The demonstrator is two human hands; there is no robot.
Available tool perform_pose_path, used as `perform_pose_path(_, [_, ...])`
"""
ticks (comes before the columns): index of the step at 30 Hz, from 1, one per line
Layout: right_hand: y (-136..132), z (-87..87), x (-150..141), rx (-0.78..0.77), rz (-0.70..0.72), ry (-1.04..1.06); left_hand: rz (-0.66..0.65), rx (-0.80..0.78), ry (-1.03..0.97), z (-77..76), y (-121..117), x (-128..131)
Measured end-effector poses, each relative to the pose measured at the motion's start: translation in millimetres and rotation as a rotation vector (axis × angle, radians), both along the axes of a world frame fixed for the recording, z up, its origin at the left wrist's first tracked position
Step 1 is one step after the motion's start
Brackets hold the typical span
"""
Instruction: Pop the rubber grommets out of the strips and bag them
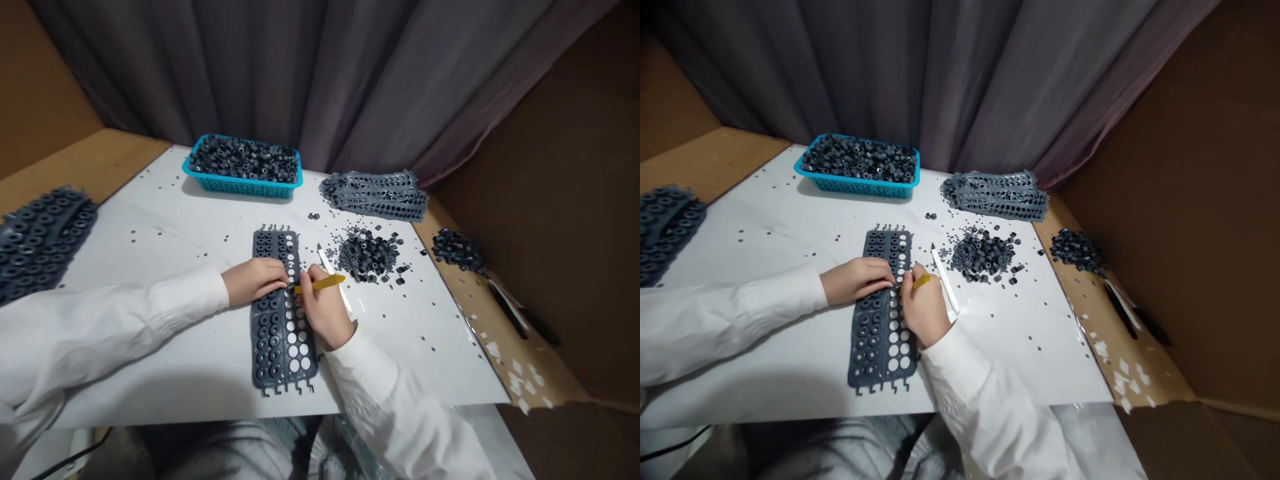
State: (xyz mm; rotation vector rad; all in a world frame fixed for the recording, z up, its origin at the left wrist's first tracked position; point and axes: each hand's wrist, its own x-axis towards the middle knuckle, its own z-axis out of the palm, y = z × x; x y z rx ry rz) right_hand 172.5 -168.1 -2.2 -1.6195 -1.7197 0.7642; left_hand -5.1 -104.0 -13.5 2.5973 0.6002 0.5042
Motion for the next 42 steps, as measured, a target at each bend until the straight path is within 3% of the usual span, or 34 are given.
perform_pose_path(4, [-0.1, 0.4, -0.8, -0.001, -0.005, 0.032, -0.045, -0.017, 0.082, 5.7, 1.7, 4.1])
perform_pose_path(8, [-0.4, -1.5, 0.6, -0.02, -0.016, 0.123, -0.117, 0.102, 0.325, 19.8, 3.7, 12.9])
perform_pose_path(13, [0.8, -6.3, 5.0, -0.062, -0.031, 0.246, -0.067, 0.085, 0.411, 30.7, 0.5, 20.4])
perform_pose_path(17, [0.9, -8.1, 6.9, -0.008, -0.005, 0.2, -0.013, 0.125, 0.457, 29.1, -6.2, 24.8])
perform_pose_path(20, [-0.2, -9.0, 7.0, -0.009, -0.01, 0.195, -0.051, 0.276, 0.464, 23.1, -13.2, 25.2])
perform_pose_path(24, [-1.4, -10.0, 6.6, -0.034, -0.017, 0.207, -0.076, 0.382, 0.355, 13.1, -17.1, 18.2])
perform_pose_path(26, [-1.5, -9.8, 6.4, -0.036, -0.023, 0.198, -0.044, 0.283, 0.249, 8.2, -15.9, 12.9])
perform_pose_path(30, [-1.1, -9.0, 6.4, -0.052, -0.012, 0.186, 0.11, -0.059, -0.009, -1.3, -15.5, 6.1])
perform_pose_path(33, [-0.8, -8.7, 6.6, -0.052, -0.004, 0.171, 0.176, -0.165, -0.073, -2.0, -16.0, 5.3])
perform_pose_path(39, [-1.1, -9.0, 6.4, -0.074, -0.01, 0.2, 0.392, -0.137, -0.166, 31.2, 3.3, -2.5])
perform_pose_path(42, [-1.5, -9.9, 6.5, -0.086, -0.006, 0.233, 0.407, -0.366, -0.152, 39.4, 8.5, -7.4])
